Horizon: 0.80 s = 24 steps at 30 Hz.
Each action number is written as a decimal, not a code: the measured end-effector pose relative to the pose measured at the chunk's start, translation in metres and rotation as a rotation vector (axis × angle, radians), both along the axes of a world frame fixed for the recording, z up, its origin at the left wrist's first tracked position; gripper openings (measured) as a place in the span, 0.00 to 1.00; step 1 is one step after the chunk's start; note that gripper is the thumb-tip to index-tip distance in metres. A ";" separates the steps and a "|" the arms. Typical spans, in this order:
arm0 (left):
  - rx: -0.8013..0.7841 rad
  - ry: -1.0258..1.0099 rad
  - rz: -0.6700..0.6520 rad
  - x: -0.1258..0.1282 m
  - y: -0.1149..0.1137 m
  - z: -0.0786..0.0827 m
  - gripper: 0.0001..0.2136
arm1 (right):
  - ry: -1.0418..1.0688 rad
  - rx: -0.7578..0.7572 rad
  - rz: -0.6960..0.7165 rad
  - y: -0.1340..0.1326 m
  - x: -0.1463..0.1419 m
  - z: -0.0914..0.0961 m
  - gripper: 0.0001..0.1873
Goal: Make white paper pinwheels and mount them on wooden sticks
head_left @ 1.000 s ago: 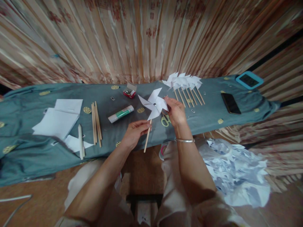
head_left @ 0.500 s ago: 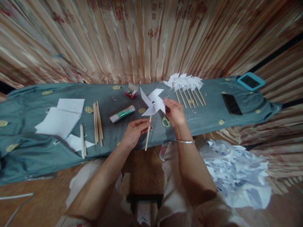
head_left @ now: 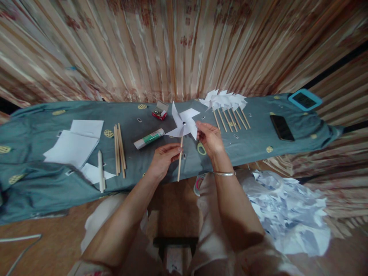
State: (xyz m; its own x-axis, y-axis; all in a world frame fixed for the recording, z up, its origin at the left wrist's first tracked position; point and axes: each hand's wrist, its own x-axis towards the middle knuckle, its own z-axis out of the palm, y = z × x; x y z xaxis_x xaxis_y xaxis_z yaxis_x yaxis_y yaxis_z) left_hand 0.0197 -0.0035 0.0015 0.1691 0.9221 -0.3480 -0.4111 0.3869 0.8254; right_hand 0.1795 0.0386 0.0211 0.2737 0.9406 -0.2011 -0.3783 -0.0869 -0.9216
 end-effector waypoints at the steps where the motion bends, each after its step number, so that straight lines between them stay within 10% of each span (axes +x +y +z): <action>1: 0.000 0.003 0.000 0.000 0.000 0.000 0.17 | 0.000 -0.004 0.001 0.000 0.000 0.000 0.14; 24: -0.002 -0.008 0.034 -0.001 0.002 0.001 0.17 | 0.036 -0.035 0.026 -0.004 -0.005 0.002 0.16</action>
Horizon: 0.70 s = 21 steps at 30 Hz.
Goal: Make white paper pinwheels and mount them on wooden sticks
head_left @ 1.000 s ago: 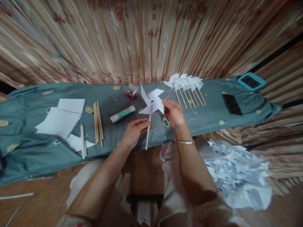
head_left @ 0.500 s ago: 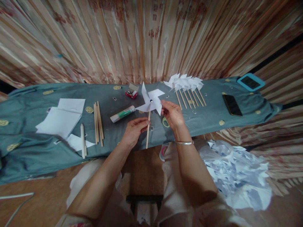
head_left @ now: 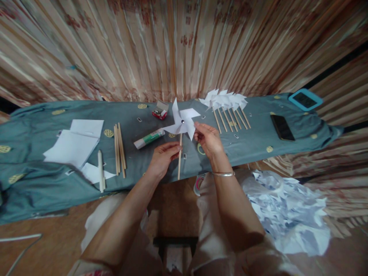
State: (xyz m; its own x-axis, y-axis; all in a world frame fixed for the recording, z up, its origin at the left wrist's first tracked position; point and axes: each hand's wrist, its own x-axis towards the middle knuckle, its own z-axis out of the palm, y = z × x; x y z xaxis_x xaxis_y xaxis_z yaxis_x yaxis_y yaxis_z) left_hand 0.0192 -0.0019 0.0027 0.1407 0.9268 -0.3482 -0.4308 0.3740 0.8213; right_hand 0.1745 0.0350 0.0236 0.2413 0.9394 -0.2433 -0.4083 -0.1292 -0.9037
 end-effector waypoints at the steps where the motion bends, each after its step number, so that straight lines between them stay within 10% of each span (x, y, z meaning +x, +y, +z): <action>1: -0.003 -0.003 0.005 0.000 0.000 0.000 0.17 | 0.005 -0.003 0.001 0.000 0.000 0.000 0.17; 21: -0.022 -0.020 0.041 0.002 0.002 0.000 0.17 | -0.041 -0.015 0.025 -0.001 -0.003 -0.002 0.19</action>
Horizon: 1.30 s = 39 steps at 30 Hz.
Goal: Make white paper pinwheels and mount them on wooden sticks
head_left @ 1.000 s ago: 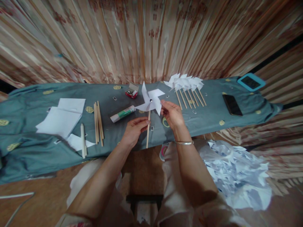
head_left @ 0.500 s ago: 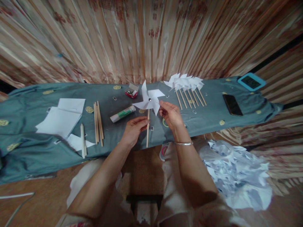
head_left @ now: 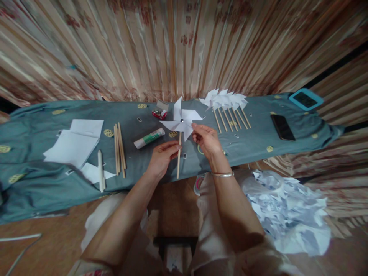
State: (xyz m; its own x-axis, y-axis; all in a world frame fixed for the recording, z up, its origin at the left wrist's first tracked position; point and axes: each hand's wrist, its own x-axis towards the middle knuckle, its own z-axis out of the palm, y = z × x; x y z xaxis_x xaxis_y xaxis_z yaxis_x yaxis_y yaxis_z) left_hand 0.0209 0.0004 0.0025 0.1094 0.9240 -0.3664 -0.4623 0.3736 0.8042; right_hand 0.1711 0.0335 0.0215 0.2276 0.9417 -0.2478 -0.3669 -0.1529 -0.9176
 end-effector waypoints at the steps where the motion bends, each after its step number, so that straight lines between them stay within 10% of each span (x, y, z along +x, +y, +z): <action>1: 0.001 -0.001 0.003 0.000 0.000 0.000 0.17 | -0.004 0.002 0.001 0.000 0.000 0.000 0.19; 39: 0.034 -0.003 0.054 -0.003 0.001 0.001 0.16 | -0.089 -0.007 0.088 -0.006 -0.009 -0.001 0.20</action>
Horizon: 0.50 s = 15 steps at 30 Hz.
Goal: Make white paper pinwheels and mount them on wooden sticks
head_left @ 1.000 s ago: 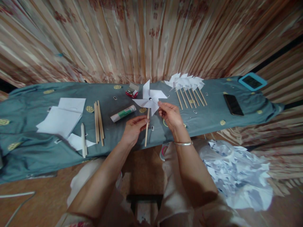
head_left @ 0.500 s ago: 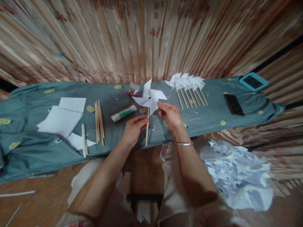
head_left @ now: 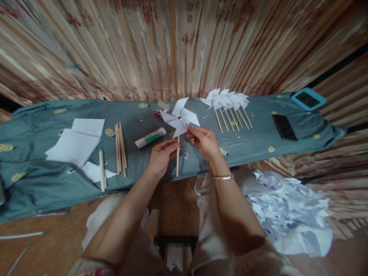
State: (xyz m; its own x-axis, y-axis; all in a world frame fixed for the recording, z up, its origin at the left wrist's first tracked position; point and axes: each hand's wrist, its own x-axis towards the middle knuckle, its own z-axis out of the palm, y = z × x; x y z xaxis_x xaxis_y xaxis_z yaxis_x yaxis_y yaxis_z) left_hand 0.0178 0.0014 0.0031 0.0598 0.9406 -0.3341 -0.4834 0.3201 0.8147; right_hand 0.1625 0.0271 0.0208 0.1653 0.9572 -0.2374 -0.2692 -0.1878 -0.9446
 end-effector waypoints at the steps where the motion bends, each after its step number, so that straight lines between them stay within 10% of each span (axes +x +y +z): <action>1: 0.001 -0.002 0.005 -0.001 0.000 0.001 0.16 | -0.025 0.010 -0.009 -0.001 0.002 -0.001 0.21; 9: -0.029 -0.013 -0.038 -0.003 -0.002 0.005 0.13 | -0.173 0.253 -0.388 0.003 0.025 -0.003 0.19; 15: -0.040 0.023 -0.134 -0.001 -0.007 0.003 0.13 | -0.107 0.201 -0.237 0.009 0.022 -0.004 0.19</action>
